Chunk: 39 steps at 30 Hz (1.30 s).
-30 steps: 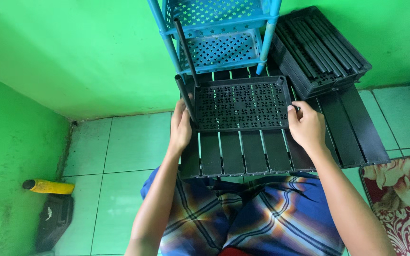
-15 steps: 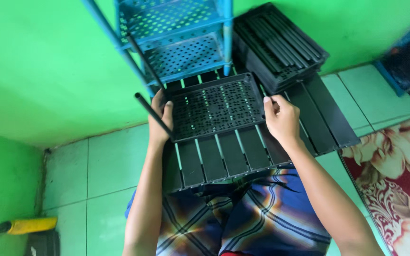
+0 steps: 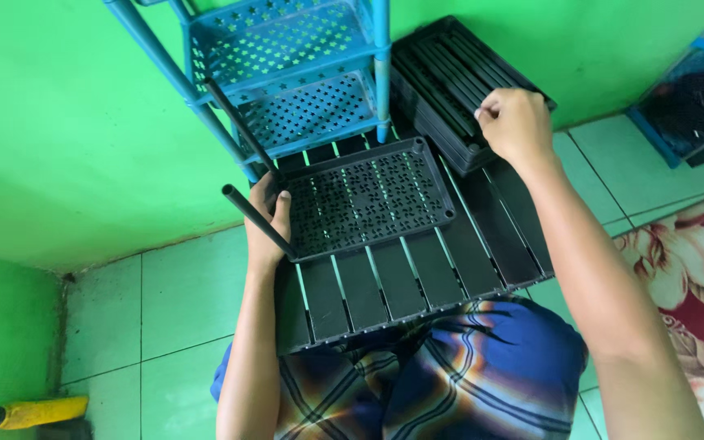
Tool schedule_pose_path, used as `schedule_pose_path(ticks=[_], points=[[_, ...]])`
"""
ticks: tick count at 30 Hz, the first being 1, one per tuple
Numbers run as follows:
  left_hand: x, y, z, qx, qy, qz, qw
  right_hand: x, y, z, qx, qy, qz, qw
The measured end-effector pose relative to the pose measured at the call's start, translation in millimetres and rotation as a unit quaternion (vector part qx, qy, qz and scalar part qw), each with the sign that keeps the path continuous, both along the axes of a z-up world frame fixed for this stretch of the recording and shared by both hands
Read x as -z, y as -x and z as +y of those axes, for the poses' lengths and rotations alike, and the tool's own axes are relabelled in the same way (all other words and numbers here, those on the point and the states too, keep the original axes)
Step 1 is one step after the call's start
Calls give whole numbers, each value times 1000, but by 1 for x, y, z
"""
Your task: The person assembles a blue three-tier plastic storage rack by inserting vertical poles into the trays and stacking them. They then handle black plastic trays and rods, inserting rods into the trays to form a frame.
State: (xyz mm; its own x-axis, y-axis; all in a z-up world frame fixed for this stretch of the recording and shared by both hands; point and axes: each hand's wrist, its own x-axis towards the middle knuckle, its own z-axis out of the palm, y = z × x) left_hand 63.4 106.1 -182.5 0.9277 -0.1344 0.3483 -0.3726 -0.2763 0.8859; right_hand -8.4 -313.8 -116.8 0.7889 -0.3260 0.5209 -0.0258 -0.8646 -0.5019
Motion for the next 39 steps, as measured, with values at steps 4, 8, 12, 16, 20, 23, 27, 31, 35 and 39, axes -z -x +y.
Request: schedule_pose_path(ticks=[4,8,12,16,20,23,27,31,35,39], points=[[0,-1,0,-1,2,-12,1000,18,-21,-6,28,33,66,997],[4,-2,2,1,-19,-51,998,29,-29,-13,20,61,62,996],[4,-3,-1,4,24,-5,1000,16,-22,-23,47,-2,69,996],[8,-3,1,-3,23,4,1000,7,13,-22,-21,-267,-49,962],[9,-5,0,-4,7,-47,999,10,38,-1,-273,-584,-197,739],[7,-5,0,4,17,-29,999,10,46,15,-353,-628,-199,664],[7,-5,0,-1,-4,-8,1000,16,61,37,-357,-684,-165,615],[7,1,3,-7,-18,-18,1000,17,62,54,-384,-686,-131,604],[3,2,1,-11,-17,-3,1000,16,58,63,-396,-704,-119,578],[2,1,1,-7,-15,-8,1000,19,57,66,-371,-710,-111,589]])
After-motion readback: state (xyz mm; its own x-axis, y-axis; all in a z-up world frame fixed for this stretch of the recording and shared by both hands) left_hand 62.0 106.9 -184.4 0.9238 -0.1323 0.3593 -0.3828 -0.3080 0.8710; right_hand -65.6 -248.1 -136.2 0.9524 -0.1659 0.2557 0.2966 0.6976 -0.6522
